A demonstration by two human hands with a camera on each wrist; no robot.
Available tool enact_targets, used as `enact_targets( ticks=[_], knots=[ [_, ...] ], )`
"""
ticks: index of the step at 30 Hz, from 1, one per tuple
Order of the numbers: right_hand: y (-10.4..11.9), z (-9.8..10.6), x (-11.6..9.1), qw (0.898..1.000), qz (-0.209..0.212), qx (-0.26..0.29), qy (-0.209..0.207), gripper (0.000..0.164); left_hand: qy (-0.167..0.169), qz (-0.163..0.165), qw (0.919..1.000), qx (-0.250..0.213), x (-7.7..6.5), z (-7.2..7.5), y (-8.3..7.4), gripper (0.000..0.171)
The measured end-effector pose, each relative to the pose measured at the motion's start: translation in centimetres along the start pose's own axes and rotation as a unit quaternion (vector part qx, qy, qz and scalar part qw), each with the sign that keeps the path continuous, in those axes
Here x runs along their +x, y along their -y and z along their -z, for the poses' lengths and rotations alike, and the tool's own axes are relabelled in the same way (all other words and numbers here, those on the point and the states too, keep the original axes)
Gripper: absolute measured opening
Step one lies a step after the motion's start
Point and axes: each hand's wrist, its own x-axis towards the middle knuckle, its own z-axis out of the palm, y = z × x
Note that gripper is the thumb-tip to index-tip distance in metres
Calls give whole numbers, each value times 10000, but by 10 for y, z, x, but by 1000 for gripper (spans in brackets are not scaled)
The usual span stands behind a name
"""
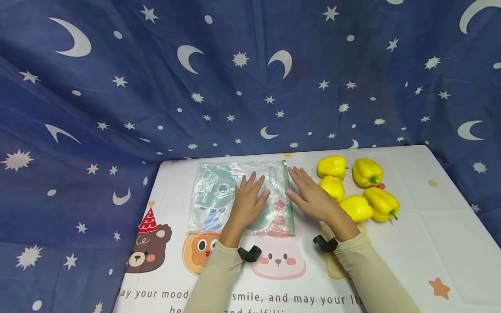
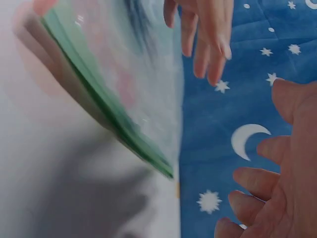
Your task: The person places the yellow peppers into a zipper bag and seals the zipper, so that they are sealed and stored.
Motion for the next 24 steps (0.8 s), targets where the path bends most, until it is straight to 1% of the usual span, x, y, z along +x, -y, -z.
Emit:
enact_targets(
  ticks=[5,9,12,17,24],
  knots=[
    [-4,-16,6,10000,28,45,53,75,-59,-16,10000,77,3,-10,2,63],
    [-8,-24,8,9999,-117,-26,98,73,-29,11,9999,129,5,-15,3,66],
    [-12,-27,8,9994,-251,-68,210,72,30,79,9998,198,5,-18,5,67],
    [-19,-32,7,9983,-420,-139,369,70,111,185,9996,179,5,-21,10,68],
    [-29,-37,7,9972,-526,-303,445,65,181,123,9998,21,3,-27,15,68]
  ],
)
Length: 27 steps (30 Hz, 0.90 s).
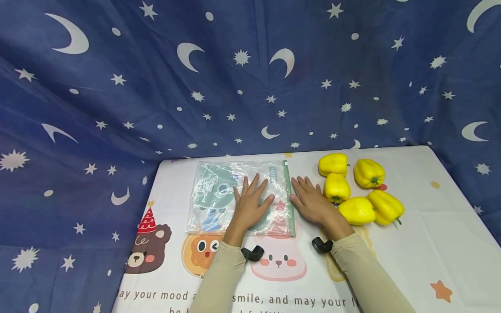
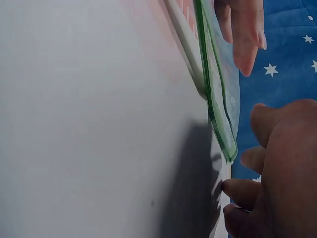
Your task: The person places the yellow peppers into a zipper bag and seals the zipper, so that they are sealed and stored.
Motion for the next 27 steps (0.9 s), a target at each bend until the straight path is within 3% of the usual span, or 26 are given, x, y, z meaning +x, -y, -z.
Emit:
enact_targets(
  ticks=[4,8,15,23,27],
  knots=[
    [-5,-1,-1,10000,-56,-62,31,61,84,34,10000,-39,0,-1,0,65],
    [-8,-1,-2,9998,-4,-216,57,57,179,42,9994,285,0,-2,-4,63],
    [-10,-1,-2,9994,86,-315,75,59,186,-257,9975,626,7,0,-21,58],
    [-12,-2,-2,9992,227,-330,46,60,615,-90,9964,585,14,-10,-26,62],
    [-13,-1,-2,9991,300,-311,37,59,756,-18,9937,829,14,-15,-27,68]
  ],
)
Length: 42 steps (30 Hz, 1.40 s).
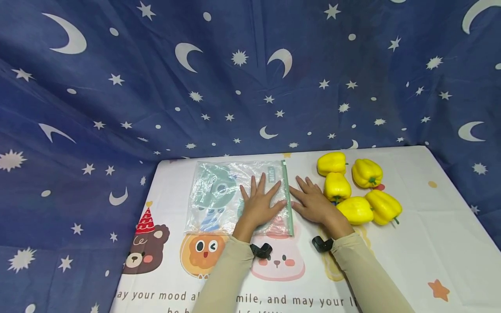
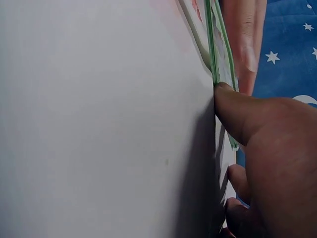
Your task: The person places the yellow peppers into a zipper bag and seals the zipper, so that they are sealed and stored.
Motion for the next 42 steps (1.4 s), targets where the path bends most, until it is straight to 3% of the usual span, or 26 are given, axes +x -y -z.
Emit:
enact_targets(
  ticks=[16,30,42],
  knots=[
    [2,6,1,9999,1,-147,62,65,28,22,9993,368,-1,-4,2,70],
    [-2,3,4,9999,59,-153,49,65,293,71,9982,516,-3,0,2,68],
    [0,4,4,9998,-44,-113,131,67,338,143,9972,650,-3,-2,5,55]
  ],
)
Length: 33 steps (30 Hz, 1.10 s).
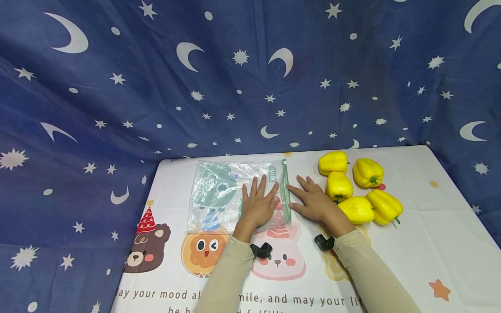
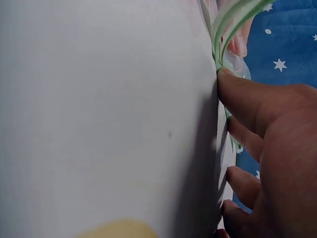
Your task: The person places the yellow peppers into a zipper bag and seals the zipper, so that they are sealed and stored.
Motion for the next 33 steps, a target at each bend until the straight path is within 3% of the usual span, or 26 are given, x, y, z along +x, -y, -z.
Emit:
enact_targets(
  ticks=[9,18,33],
  knots=[
    [0,-1,0,10000,20,-39,5,67,-204,43,9997,-128,-3,0,3,55],
    [2,1,-1,10000,-2,4,41,66,-18,107,9997,-210,-5,2,5,56],
    [-1,-1,-1,10000,1,10,31,67,-318,190,9977,-560,-9,7,9,46]
  ],
)
